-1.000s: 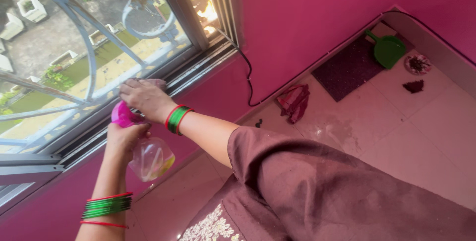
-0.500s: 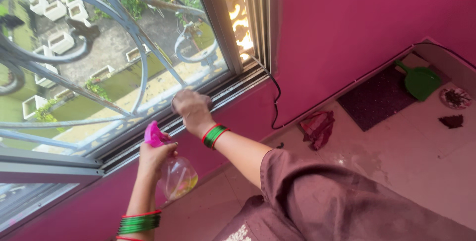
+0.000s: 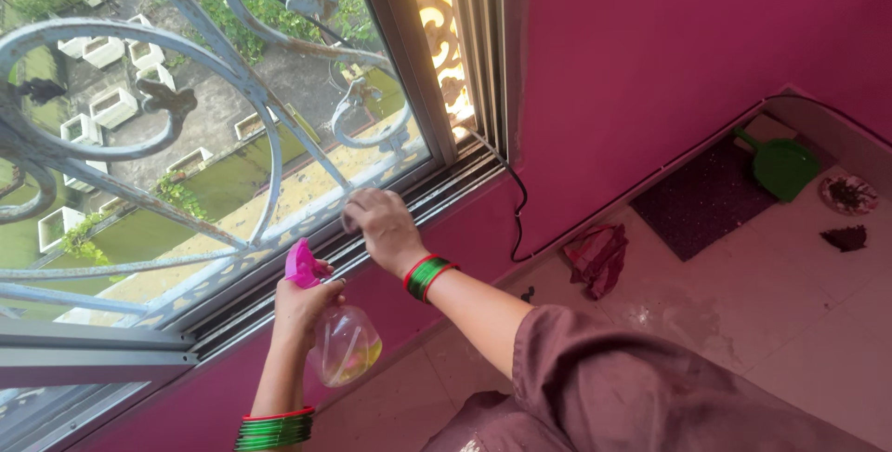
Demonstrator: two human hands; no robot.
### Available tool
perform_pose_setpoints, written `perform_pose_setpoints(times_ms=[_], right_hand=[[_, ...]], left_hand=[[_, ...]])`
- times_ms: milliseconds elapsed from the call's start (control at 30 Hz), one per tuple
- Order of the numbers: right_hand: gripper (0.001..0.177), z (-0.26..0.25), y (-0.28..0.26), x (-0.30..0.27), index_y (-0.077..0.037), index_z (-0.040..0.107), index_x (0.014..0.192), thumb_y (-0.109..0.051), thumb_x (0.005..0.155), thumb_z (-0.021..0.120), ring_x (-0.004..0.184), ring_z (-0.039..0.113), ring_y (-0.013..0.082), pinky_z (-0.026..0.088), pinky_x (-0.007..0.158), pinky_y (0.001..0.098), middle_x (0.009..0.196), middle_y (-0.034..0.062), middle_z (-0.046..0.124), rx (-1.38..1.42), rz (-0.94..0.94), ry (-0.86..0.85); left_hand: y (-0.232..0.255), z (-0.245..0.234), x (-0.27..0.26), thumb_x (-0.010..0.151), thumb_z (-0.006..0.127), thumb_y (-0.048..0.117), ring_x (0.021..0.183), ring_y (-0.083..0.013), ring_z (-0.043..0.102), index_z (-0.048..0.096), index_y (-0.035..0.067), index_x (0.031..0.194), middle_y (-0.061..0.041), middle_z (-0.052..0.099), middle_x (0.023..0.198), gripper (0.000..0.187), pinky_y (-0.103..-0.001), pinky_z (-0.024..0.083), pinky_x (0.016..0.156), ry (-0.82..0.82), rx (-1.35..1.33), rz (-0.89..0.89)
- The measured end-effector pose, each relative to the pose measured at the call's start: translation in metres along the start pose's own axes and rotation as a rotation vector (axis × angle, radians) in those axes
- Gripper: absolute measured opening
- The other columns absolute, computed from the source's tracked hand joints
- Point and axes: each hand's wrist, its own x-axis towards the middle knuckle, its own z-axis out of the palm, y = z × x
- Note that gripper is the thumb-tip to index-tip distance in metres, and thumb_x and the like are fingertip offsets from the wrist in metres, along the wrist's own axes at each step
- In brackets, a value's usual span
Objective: The person cleans a window frame by spraying liquid from a pink bottle and wiping the surface with a cloth.
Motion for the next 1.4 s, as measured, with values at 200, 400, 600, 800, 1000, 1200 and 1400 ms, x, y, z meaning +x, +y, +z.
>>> perform_pose_setpoints(times_ms=[200, 400, 600, 800, 1000, 1200, 1400], right_hand=[[0.022, -0.005, 0.0, 0.003, -0.015, 0.06, 0.088, 0.005, 0.08, 0.063, 0.112, 0.059, 0.0245, 0.046, 0.098, 0.0413, 0.103, 0.0035, 0.059, 0.065, 0.041, -0.021], [0.027, -0.027, 0.033, 0.005, -0.018, 0.06, 0.085, 0.007, 0.077, 0.06, 0.111, 0.06, 0.0268, 0.046, 0.095, 0.0415, 0.098, 0.0021, 0.059, -0.013, 0.137, 0.179], [0.026, -0.028, 0.035, 0.009, -0.009, 0.059, 0.097, 0.009, 0.078, 0.059, 0.106, 0.056, 0.0324, 0.047, 0.094, 0.045, 0.106, 0.0083, 0.058, 0.014, 0.429, 0.304], [0.032, -0.041, 0.039, 0.003, -0.007, 0.058, 0.102, 0.008, 0.073, 0.058, 0.106, 0.055, 0.0354, 0.047, 0.093, 0.0462, 0.104, 0.0116, 0.055, 0.056, 0.187, 0.205], [0.029, -0.059, 0.062, 0.007, -0.007, 0.056, 0.102, 0.01, 0.078, 0.056, 0.105, 0.056, 0.0347, 0.048, 0.093, 0.0441, 0.105, 0.0106, 0.057, 0.092, 0.347, 0.247], [0.023, -0.049, 0.05, 0.005, -0.014, 0.06, 0.091, 0.007, 0.084, 0.054, 0.11, 0.059, 0.0301, 0.048, 0.098, 0.0421, 0.102, 0.0054, 0.06, 0.122, 0.186, 0.171], [0.017, -0.021, 0.049, 0.005, -0.01, 0.064, 0.101, -0.012, 0.084, 0.063, 0.116, 0.058, 0.026, 0.046, 0.104, 0.0428, 0.109, 0.0061, 0.06, 0.035, -0.202, -0.069]], left_hand=[[0.011, 0.024, 0.0, 0.075, 0.074, -0.008, 0.059, -0.0182, 0.066, 0.065, 0.002, 0.105, -0.008, 0.065, 0.074, 0.032, -0.032, 0.051, 0.05, -0.049, 0.076, 0.01], [0.031, 0.042, 0.0, 0.075, 0.075, -0.007, 0.059, -0.0178, 0.066, 0.066, 0.004, 0.105, -0.009, 0.066, 0.073, 0.034, -0.032, 0.052, 0.053, -0.115, 0.151, 0.036], [0.04, 0.055, -0.002, 0.074, 0.076, -0.006, 0.06, -0.0175, 0.067, 0.065, 0.004, 0.104, -0.008, 0.067, 0.074, 0.034, -0.032, 0.054, 0.055, -0.14, 0.171, 0.084], [0.042, 0.078, -0.001, 0.074, 0.075, -0.008, 0.06, -0.0191, 0.067, 0.065, 0.002, 0.104, -0.008, 0.066, 0.076, 0.032, -0.033, 0.055, 0.054, -0.149, 0.138, 0.092], [0.051, 0.095, 0.003, 0.073, 0.078, -0.006, 0.061, -0.0184, 0.067, 0.065, 0.003, 0.104, -0.012, 0.067, 0.073, 0.035, -0.032, 0.053, 0.056, -0.164, 0.154, 0.097], [0.044, 0.097, 0.014, 0.071, 0.076, -0.006, 0.061, -0.0189, 0.068, 0.065, 0.002, 0.103, -0.007, 0.068, 0.075, 0.034, -0.033, 0.056, 0.054, -0.09, 0.113, 0.152], [0.022, 0.088, 0.025, 0.072, 0.074, -0.007, 0.06, -0.0186, 0.067, 0.068, -0.003, 0.104, -0.011, 0.069, 0.076, 0.032, -0.032, 0.054, 0.053, -0.006, 0.057, 0.181]])
